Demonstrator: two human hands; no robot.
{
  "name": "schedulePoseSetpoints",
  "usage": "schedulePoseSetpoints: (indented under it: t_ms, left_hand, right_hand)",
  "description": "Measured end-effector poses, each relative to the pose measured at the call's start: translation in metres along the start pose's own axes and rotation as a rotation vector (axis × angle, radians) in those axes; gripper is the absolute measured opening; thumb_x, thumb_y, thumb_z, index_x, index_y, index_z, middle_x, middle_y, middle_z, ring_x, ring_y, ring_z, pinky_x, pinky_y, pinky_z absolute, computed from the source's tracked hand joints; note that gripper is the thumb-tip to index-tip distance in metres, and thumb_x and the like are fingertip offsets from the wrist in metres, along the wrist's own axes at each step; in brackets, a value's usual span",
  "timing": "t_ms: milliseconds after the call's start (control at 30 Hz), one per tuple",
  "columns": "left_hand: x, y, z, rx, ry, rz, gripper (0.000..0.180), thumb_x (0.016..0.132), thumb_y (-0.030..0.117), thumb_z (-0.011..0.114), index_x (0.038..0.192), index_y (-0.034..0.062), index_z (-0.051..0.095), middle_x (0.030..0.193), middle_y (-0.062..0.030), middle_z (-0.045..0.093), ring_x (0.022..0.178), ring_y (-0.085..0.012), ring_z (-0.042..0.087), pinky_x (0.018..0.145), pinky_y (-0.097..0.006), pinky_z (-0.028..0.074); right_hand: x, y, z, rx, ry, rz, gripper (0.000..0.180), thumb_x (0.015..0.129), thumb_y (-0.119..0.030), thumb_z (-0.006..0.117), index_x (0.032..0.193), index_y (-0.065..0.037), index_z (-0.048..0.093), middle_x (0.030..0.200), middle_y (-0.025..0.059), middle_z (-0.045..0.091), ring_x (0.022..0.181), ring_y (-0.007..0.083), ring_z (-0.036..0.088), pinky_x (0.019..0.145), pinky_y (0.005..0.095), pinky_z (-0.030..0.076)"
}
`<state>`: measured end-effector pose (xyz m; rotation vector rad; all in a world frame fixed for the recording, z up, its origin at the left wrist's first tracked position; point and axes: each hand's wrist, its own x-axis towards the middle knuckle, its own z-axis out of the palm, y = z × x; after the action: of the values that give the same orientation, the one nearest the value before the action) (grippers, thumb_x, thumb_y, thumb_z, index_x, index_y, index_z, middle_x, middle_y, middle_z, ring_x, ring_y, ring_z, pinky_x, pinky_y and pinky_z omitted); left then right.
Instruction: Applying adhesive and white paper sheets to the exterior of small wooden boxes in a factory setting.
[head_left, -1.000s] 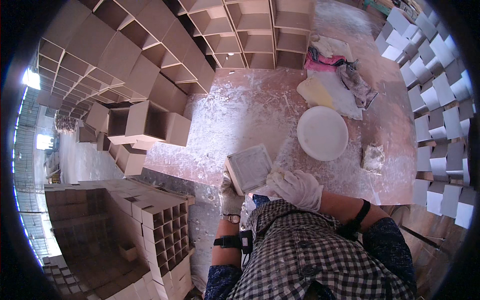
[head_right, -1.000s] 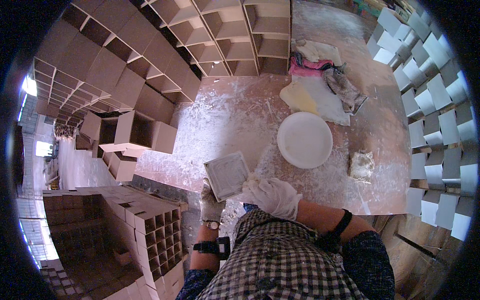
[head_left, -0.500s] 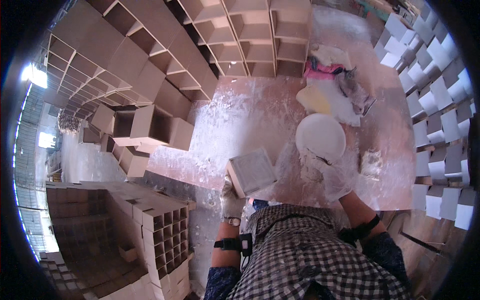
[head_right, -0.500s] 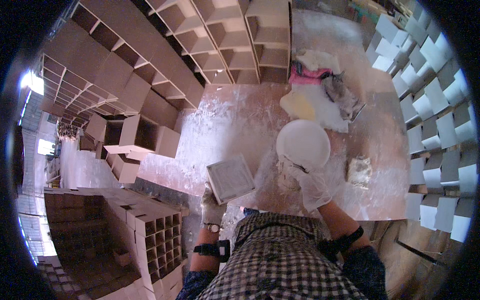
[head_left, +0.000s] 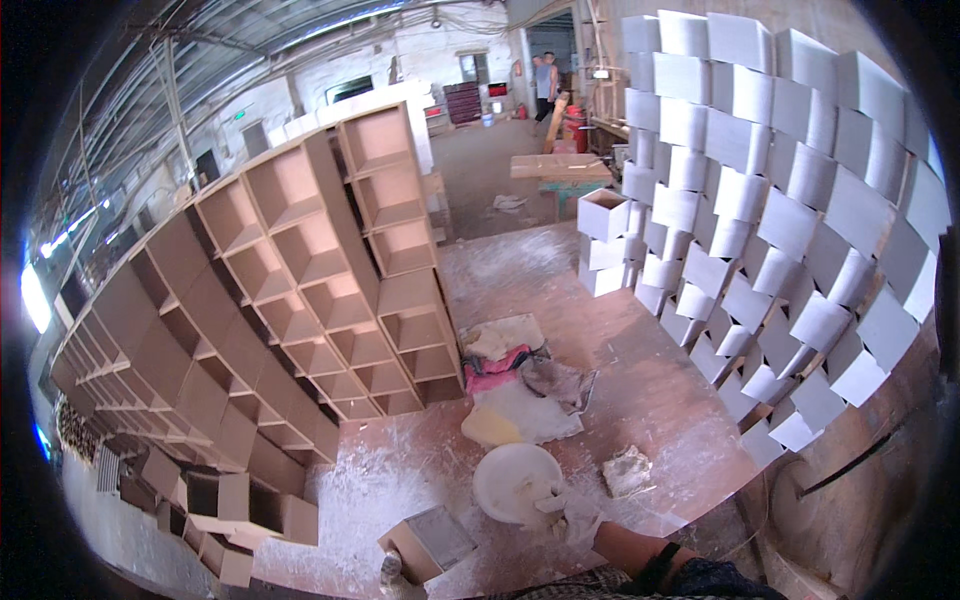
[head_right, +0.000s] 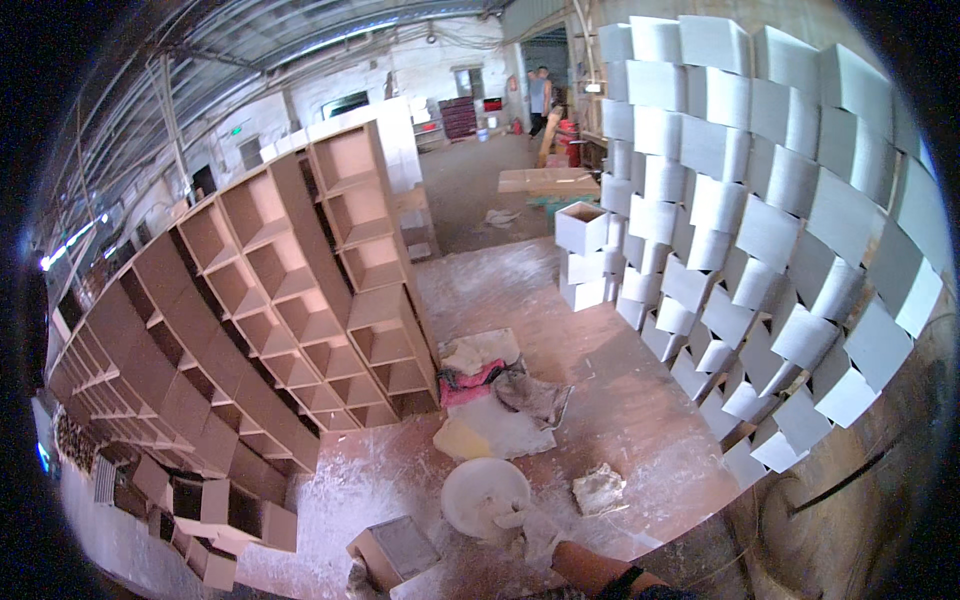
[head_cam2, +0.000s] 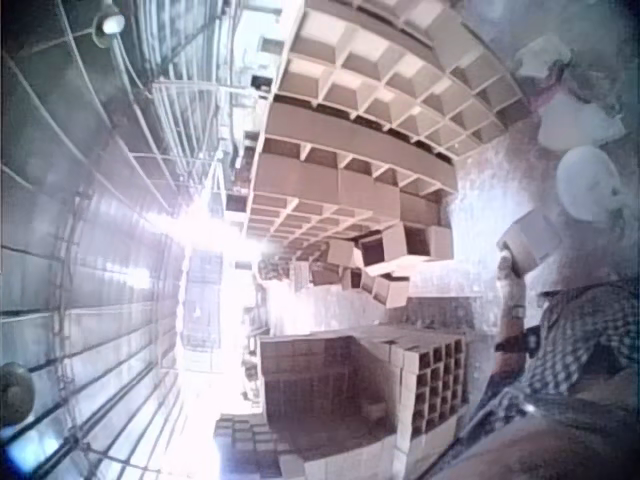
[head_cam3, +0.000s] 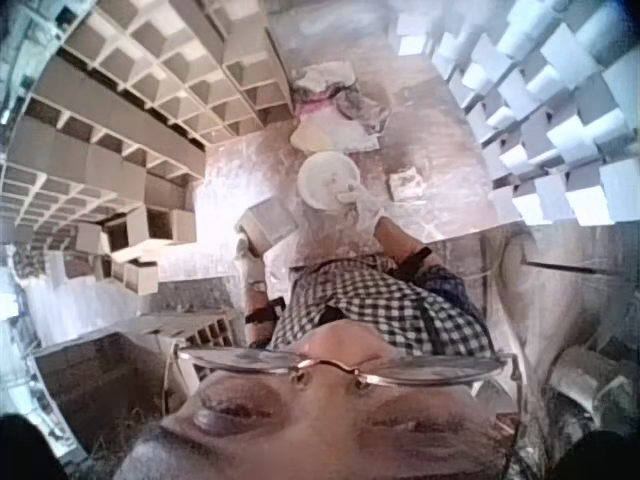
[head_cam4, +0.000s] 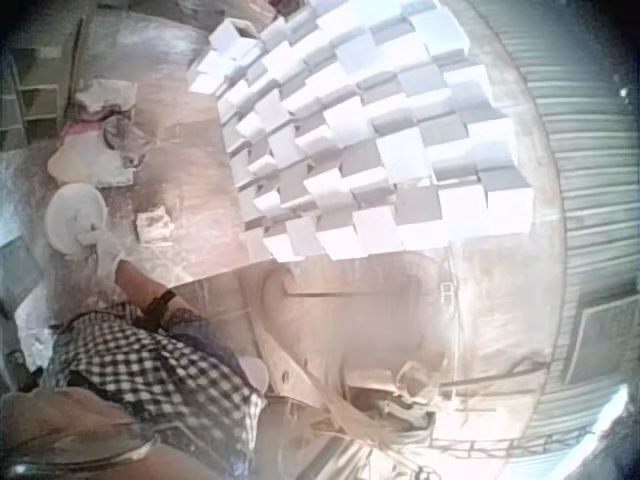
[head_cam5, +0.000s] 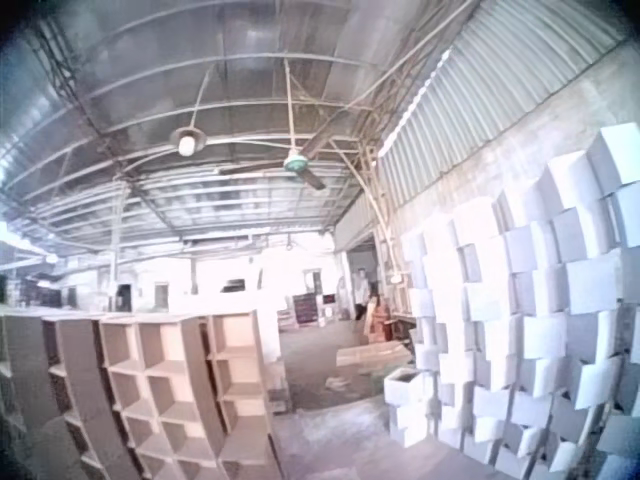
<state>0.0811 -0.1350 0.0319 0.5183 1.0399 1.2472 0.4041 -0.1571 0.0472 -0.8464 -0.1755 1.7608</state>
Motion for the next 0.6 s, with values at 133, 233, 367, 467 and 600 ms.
schedulePoseSetpoints:
  t_ms: [133,233,367,467,600]
  left_hand:
    - [0.009,0.009,0.014,0.009,-0.077,0.082,0.051,0.087,0.035,0.06,0.124,0.0001,0.054,0.122,-0.0121,0.056,0.112,-0.0245,0.052,0.099,-0.036,0.039]
    - [0.006,0.014,0.029,0.114,-0.019,0.073,0.043,0.084,0.032,0.066,0.112,-0.0005,0.061,0.106,-0.0094,0.063,0.098,-0.0211,0.056,0.09,-0.034,0.044]
    - [0.004,0.022,0.039,0.286,0.042,0.131,0.033,0.084,0.024,0.068,0.105,-0.0013,0.064,0.102,-0.0072,0.063,0.09,-0.0164,0.056,0.081,-0.032,0.047]
    - [0.004,0.031,0.046,0.337,-0.062,0.113,0.031,0.084,0.024,0.067,0.101,-0.0013,0.065,0.096,-0.0057,0.063,0.087,-0.0147,0.056,0.078,-0.03,0.047]
    - [0.0,0.049,0.064,0.471,-0.171,0.115,0.029,0.085,0.023,0.066,0.101,-0.001,0.064,0.09,-0.0036,0.064,0.083,-0.013,0.056,0.076,-0.028,0.047]
  right_hand:
    - [0.004,-0.006,-0.018,0.065,-0.138,-0.191,0.059,0.081,-0.006,0.065,0.133,-0.002,0.039,0.12,0.0126,0.056,0.105,0.0266,0.06,0.087,0.0388,0.053]
    - [0.02,0.017,-0.066,0.011,-0.118,-0.187,0.06,0.081,-0.011,0.067,0.134,-0.003,0.039,0.123,0.0131,0.054,0.107,0.0259,0.059,0.09,0.0387,0.051]
    - [-0.009,0.007,-0.024,0.127,-0.128,-0.094,0.059,0.082,-0.014,0.067,0.133,-0.003,0.04,0.123,0.0135,0.054,0.109,0.0256,0.057,0.094,0.0393,0.049]
    - [-0.02,-0.016,-0.015,0.214,-0.444,0.005,0.057,0.083,-0.01,0.065,0.133,-0.003,0.039,0.122,0.013,0.054,0.108,0.0251,0.057,0.094,0.0381,0.048]
    - [0.015,0.014,-0.043,-0.096,-0.012,0.0,0.058,0.081,-0.004,0.063,0.133,-0.003,0.039,0.122,0.0129,0.054,0.108,0.0249,0.057,0.092,0.0378,0.049]
